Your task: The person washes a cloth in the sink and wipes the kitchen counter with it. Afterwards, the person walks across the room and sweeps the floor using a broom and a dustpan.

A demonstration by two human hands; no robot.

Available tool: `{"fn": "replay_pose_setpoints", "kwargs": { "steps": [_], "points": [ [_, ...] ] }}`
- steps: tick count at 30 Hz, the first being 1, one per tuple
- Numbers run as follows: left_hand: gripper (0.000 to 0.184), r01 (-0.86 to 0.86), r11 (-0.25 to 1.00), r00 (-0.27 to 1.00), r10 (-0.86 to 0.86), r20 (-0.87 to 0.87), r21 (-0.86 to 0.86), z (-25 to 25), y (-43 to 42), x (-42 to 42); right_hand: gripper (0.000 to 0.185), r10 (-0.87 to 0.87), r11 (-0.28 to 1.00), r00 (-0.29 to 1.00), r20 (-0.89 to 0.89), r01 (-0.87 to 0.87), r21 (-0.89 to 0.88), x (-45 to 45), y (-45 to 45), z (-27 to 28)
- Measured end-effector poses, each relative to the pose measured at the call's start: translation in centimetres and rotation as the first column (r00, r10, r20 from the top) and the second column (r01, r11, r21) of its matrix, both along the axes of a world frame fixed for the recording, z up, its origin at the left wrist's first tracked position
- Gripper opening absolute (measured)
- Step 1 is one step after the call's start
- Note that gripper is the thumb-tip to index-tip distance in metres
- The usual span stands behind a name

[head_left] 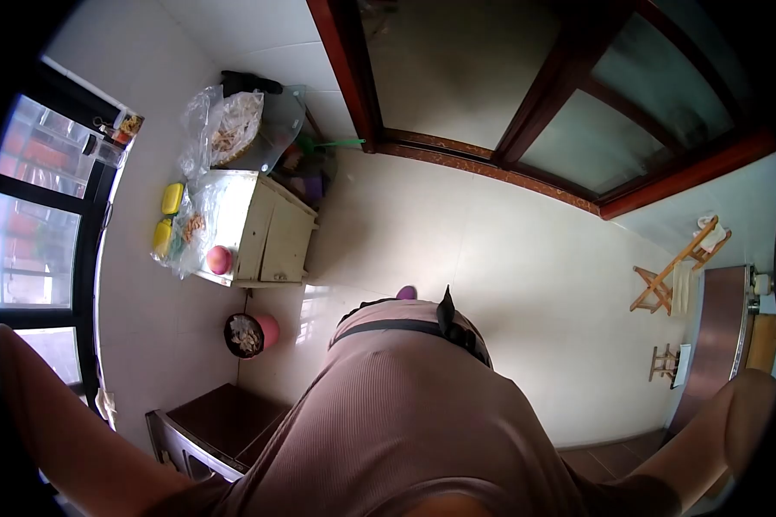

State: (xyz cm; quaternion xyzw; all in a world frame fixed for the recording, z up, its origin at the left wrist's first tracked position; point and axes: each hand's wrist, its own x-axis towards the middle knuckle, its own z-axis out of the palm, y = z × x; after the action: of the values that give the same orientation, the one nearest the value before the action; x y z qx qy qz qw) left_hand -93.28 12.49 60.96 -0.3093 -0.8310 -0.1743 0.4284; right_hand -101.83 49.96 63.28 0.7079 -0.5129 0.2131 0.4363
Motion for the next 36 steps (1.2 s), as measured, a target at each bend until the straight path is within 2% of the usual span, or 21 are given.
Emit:
{"fn": "replay_pose_setpoints", "kwargs": {
  "steps": [7, 16, 23, 29, 33, 36],
  "points": [
    [0.028, 0.018, 0.997, 0.999, -0.021, 0.037, 0.079, -2.1, -2.8, -8.7, 0.035, 0.025, 1.0, 0.999, 0.025, -0.025, 0.0, -8.5, -3.0, -1.2],
    [0.028, -0.034, 0.986, 0.996, 0.02, 0.084, 0.165, -5.3, -2.4, -23.6, 0.035, 0.09, 0.996, 0.993, 0.081, -0.091, 0.01, -25.4, -4.0, -3.2],
    [0.028, -0.106, 0.963, 0.994, 0.102, 0.03, 0.246, -5.7, -2.3, -35.0, 0.035, 0.178, 0.983, 0.983, 0.044, -0.18, 0.023, -40.1, -5.0, -2.5],
    [0.028, -0.185, 0.934, 0.981, 0.195, -0.003, 0.306, -6.7, -5.0, -44.5, 0.035, 0.264, 0.964, 0.964, 0.033, -0.265, 0.008, -53.2, -9.7, -2.8],
    [0.028, -0.174, 0.931, 0.975, 0.209, -0.076, 0.321, -8.3, -7.2, -51.5, 0.035, 0.311, 0.95, 0.949, -0.05, -0.312, -0.011, -61.4, -12.7, -4.5],
    [0.028, -0.195, 0.917, 0.969, 0.235, -0.078, 0.347, -8.9, -9.3, -57.6, 0.035, 0.325, 0.945, 0.945, -0.022, -0.326, -0.011, -68.0, -15.1, -4.6]
  ]
}}
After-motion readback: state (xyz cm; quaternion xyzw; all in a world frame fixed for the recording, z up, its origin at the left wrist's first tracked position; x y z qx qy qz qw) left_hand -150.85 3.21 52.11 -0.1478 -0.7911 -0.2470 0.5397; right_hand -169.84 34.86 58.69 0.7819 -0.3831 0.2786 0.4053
